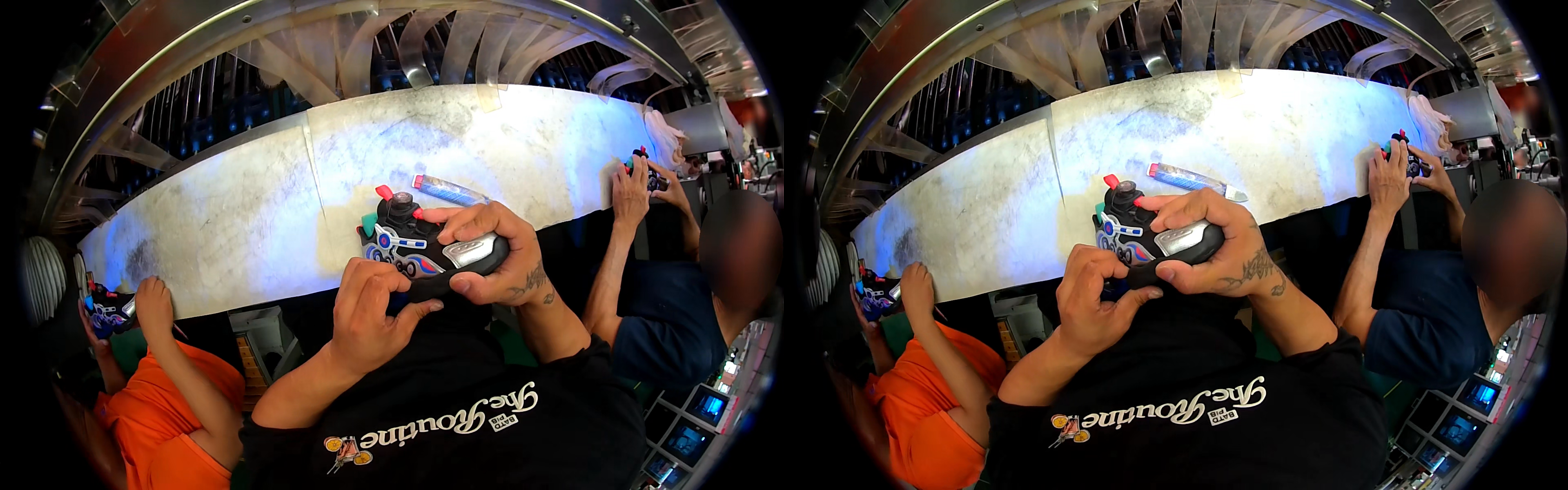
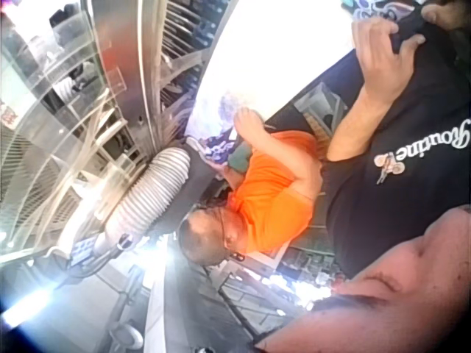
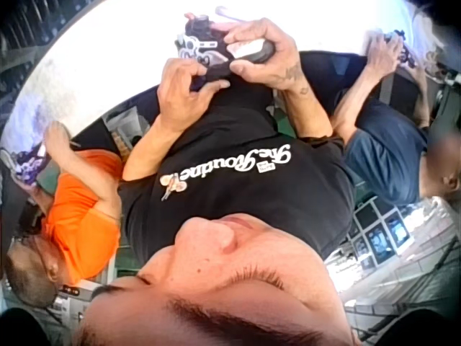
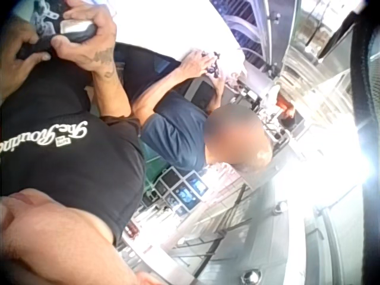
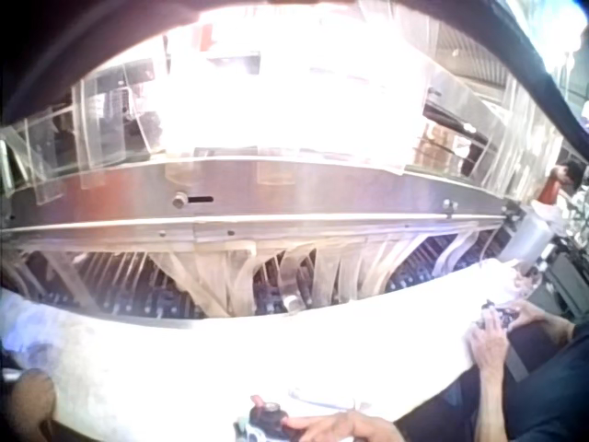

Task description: The person assembles a slipper by attaching a sole to an upper and inserting a footbed. They use a utility knife to trim excess material from the sole and a small tool to press the components together. The person repeats this process for multiple slippers on a factory assembly line.

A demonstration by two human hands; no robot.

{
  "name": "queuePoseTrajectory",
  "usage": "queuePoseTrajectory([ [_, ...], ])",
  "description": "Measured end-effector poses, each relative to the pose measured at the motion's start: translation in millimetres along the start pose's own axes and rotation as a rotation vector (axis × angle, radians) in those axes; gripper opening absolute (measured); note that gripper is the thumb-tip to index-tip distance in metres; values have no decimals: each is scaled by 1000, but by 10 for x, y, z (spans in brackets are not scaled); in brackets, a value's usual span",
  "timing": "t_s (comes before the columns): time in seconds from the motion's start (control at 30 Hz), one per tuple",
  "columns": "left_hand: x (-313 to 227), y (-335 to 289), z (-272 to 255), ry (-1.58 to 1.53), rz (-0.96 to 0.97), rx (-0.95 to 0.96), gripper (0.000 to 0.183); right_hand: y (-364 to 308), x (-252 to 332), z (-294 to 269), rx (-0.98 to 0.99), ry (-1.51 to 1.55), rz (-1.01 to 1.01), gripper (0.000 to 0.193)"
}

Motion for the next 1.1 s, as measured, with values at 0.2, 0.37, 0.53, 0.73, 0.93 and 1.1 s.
queuePoseTrajectory([
  [0.2,35,15,-18,-10,-18,2,53,28,38,44,32,-36,8,50],
  [0.37,70,48,-10,-15,-21,-5,52,34,60,70,42,-60,-1,49],
  [0.53,73,136,62,-3,-20,55,50,-17,2,-1,4,6,8,46],
  [0.73,128,188,245,51,-59,122,58,76,174,-147,162,-326,147,51],
  [0.93,-2,234,454,173,64,124,74,32,288,-249,342,-808,489,77],
  [1.1,-9,226,506,256,23,146,78,70,304,-270,373,-913,620,88],
])
Point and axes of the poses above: each hand's wrist, its own y-axis towards the middle knuckle, its own z-axis out of the palm, x = y × z, the point moved 10 cm from there along y, towards the middle knuckle, and after that the axes turned 12 degrees about -z, right-handed, at the moved point
